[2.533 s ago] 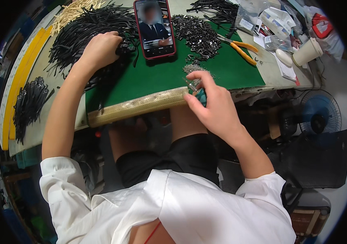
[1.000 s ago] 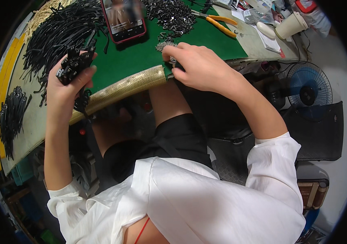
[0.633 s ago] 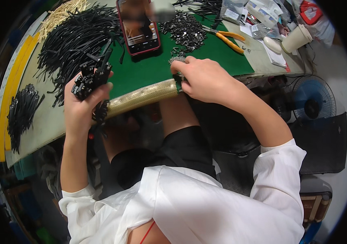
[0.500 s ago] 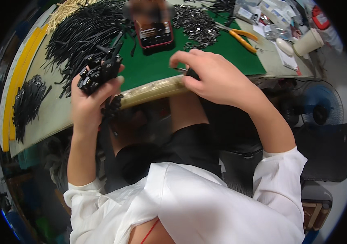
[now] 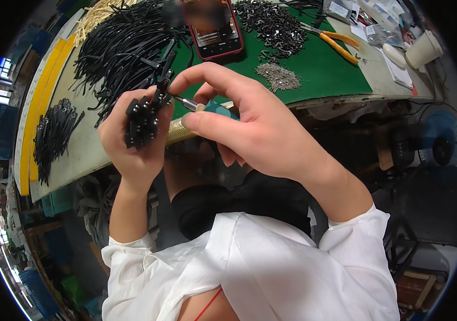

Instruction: The person repeatedly picks up black cable-like objects and small metal components from a green workbench, inserts the metal pieces into the cable ends, and places the assembled units back on the table. The hands work continuously with the items, using a cylindrical tool as a guide or holder during insertion.

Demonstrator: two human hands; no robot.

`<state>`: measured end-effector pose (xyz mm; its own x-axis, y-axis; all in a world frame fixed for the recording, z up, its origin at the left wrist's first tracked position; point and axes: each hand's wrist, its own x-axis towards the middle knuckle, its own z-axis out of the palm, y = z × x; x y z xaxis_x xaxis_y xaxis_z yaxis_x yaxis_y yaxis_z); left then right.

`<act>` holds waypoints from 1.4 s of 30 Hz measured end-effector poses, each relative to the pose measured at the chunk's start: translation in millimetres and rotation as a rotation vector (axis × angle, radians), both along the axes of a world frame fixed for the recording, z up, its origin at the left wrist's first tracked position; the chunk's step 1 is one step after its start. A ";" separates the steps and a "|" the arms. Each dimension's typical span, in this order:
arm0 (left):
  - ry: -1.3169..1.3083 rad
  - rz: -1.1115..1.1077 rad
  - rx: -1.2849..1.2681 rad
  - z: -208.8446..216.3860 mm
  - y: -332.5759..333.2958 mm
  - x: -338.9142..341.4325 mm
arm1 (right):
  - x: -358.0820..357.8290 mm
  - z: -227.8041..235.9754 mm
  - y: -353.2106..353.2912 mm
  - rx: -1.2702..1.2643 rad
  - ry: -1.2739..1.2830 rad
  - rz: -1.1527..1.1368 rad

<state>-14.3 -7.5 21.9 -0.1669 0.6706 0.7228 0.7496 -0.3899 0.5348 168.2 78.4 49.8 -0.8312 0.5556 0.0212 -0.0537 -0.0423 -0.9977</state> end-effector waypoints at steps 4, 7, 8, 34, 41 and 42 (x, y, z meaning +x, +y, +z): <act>0.091 -0.007 0.077 -2.2 -0.8 -1.6 | 3.1 0.5 0.0 -0.256 0.032 0.064; 0.139 -0.033 0.158 -4.7 -0.7 -4.4 | 3.1 -0.6 -2.5 -0.319 0.048 0.097; 0.147 -0.039 0.175 -3.9 -0.5 -5.1 | 2.9 -0.5 -3.0 -0.337 0.060 0.112; 0.352 0.013 0.085 -6.2 -8.3 -13.4 | -18.9 -42.2 -27.7 0.618 0.068 -0.323; 0.297 0.374 -0.112 -6.4 6.8 -32.5 | -12.1 -48.4 -25.5 0.743 -0.262 -0.274; 0.286 0.444 -0.147 -5.9 14.8 -43.0 | -7.8 -51.0 -22.5 0.749 -0.251 -0.277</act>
<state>-57.3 7.4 16.0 -0.2673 0.6778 0.6849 0.9487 0.0603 0.3105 160.4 55.9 -1.2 -0.6962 0.6529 0.2983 0.2631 0.6187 -0.7403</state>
